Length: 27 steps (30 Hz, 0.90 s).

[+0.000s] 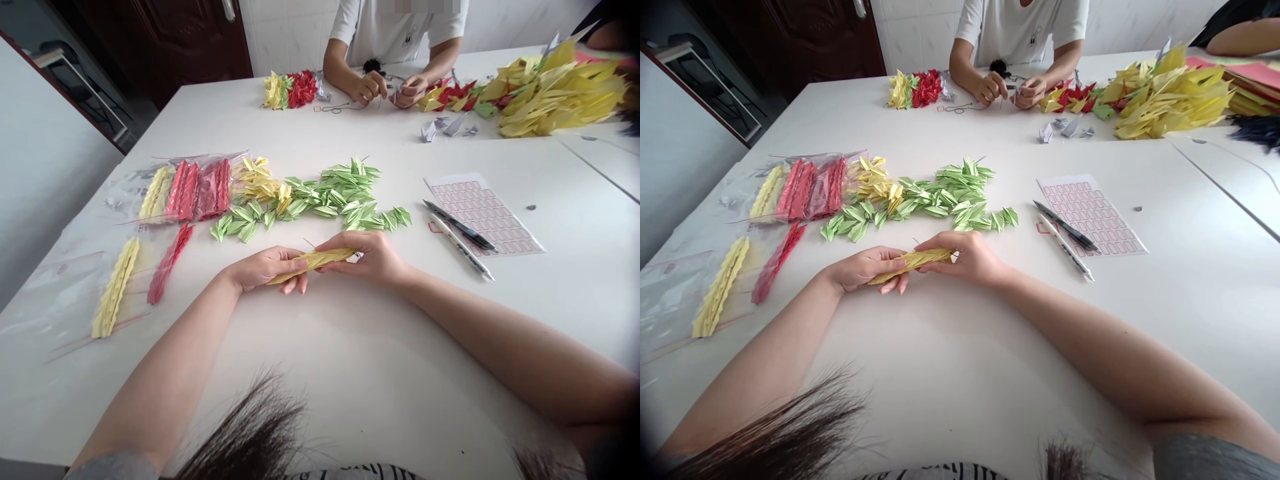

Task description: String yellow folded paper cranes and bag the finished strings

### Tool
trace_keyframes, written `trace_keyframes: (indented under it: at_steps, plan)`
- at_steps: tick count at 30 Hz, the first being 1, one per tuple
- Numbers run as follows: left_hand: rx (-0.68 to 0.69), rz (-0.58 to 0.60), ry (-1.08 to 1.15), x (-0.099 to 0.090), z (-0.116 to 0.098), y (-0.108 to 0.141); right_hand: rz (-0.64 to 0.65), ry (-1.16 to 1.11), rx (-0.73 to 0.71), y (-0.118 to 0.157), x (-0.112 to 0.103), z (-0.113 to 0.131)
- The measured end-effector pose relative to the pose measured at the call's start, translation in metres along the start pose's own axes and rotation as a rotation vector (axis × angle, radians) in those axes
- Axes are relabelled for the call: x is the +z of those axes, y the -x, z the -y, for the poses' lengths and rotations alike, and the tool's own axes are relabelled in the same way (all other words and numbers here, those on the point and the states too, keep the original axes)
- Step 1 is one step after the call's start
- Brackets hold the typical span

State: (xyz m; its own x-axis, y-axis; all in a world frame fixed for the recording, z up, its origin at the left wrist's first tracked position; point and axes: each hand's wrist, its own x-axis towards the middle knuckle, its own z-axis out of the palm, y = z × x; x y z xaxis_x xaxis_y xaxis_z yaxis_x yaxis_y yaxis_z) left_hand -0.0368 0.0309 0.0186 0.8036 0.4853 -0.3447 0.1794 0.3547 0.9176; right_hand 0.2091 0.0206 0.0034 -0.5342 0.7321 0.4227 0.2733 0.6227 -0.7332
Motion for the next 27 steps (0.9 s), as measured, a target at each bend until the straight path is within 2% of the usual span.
trace_keyframes:
  at_steps: [2, 5, 8, 10, 12, 16, 19, 23, 25, 27]
  plan:
    - [0.027, -0.017, 0.040, 0.000, 0.001, 0.001, -0.070, 0.015, -0.048, 0.000, 0.000, 0.000]
    - [0.113, -0.104, 0.108, -0.003, 0.004, 0.002, -0.294, -0.029, -0.106, 0.000, 0.001, -0.002]
    - [0.230, -0.241, 0.137, -0.006, 0.007, 0.003, -0.525, -0.045, 0.004, -0.001, 0.002, -0.006]
    - [0.304, -0.351, 0.113, -0.006, 0.008, 0.000, -0.562, 0.012, 0.109, -0.003, 0.002, -0.009]
    - [0.381, -0.490, 0.058, -0.006, 0.010, -0.003, -0.494, 0.090, 0.173, -0.004, 0.002, -0.011]
    - [0.540, -0.808, -0.146, -0.007, 0.015, -0.009, -0.226, 0.268, 0.205, -0.004, 0.004, -0.003]
    - [0.595, -1.018, -0.315, -0.012, 0.019, -0.011, -0.073, 0.361, 0.294, -0.002, 0.005, 0.008]
    - [0.583, -1.292, -0.596, -0.015, 0.021, -0.012, 0.025, 0.458, 0.388, 0.000, 0.007, 0.017]
    - [0.521, -1.446, -0.782, -0.013, 0.022, -0.012, 0.062, 0.490, 0.415, -0.001, 0.006, 0.018]
    - [0.447, -1.527, -0.932, -0.011, 0.023, -0.014, 0.062, 0.489, 0.446, -0.002, 0.005, 0.017]
